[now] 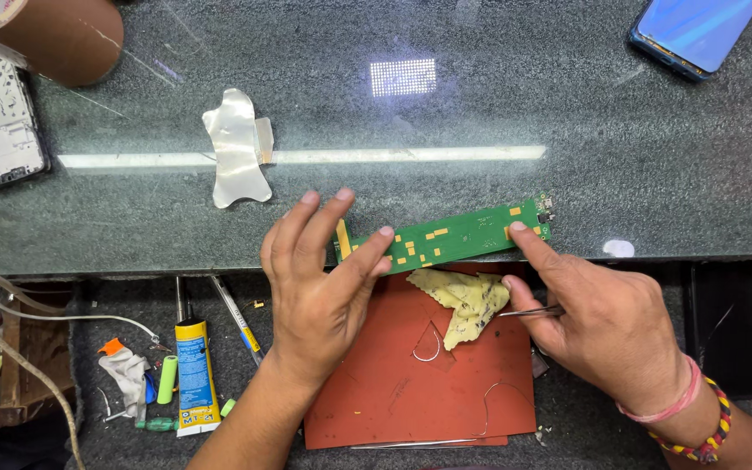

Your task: The person uses tweezers to carefully remove small components from a green circuit board. They repeatedly probe and lift tiny parts from the board's surface, occasionally flipping the board to access different sides. The removed components are placed on a red mat.

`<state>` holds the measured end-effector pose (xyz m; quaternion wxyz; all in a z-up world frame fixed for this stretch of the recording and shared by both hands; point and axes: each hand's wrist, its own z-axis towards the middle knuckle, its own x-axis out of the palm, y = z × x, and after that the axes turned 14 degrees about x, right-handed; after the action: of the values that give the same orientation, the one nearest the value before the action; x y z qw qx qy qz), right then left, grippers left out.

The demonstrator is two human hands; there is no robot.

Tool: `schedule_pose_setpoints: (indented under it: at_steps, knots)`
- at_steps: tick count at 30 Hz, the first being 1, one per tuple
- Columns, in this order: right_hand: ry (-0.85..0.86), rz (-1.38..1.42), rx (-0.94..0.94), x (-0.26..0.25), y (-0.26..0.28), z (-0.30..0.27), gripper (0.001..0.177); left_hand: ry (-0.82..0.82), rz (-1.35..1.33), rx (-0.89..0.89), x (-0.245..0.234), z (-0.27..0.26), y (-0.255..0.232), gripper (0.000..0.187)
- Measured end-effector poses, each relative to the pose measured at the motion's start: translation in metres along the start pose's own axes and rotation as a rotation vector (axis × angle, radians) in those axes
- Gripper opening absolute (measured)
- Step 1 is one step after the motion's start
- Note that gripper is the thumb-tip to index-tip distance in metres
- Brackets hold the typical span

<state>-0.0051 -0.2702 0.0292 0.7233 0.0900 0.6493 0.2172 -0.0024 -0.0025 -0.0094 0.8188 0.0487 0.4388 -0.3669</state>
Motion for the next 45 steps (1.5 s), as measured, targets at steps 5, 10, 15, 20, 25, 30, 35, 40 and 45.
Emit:
schedule_pose_setpoints:
  at_steps: [5,10,15,20,25,30,35,40,45]
  knots:
    - [0.056,0.020,0.047,0.001,-0.006,-0.002,0.057,0.071,-0.007,0.104,-0.002,0.000,0.004,0.039]
    - [0.078,0.466,0.224,0.002,-0.033,-0.017,0.038,0.096,-0.013,0.107,-0.003,0.002,0.005,0.036]
    - [-0.099,1.170,0.217,0.009,-0.075,-0.030,0.048,0.113,-0.022,0.090,-0.004,0.001,0.004,0.035]
    - [-0.070,1.498,0.147,0.016,-0.081,-0.026,0.051,0.127,-0.016,0.092,-0.004,0.001,0.004,0.036]
    - [-0.056,1.113,0.159,0.008,-0.061,-0.008,0.014,0.118,-0.022,0.108,-0.002,-0.001,0.006,0.039]
    - [-0.057,0.882,0.196,0.003,-0.048,-0.007,0.024,0.079,-0.030,0.212,-0.002,-0.003,0.004,0.036]
    - [-0.075,0.679,0.197,0.002,-0.050,-0.011,0.024,0.160,-0.022,0.213,0.004,-0.002,0.001,0.027]
    - [-0.075,0.650,0.161,0.002,-0.049,-0.008,0.024,0.168,-0.057,0.173,0.005,-0.001,-0.001,0.029]
    - [-0.086,0.601,0.202,0.002,-0.045,-0.006,0.023,0.165,-0.062,0.165,0.005,0.000,-0.001,0.029]
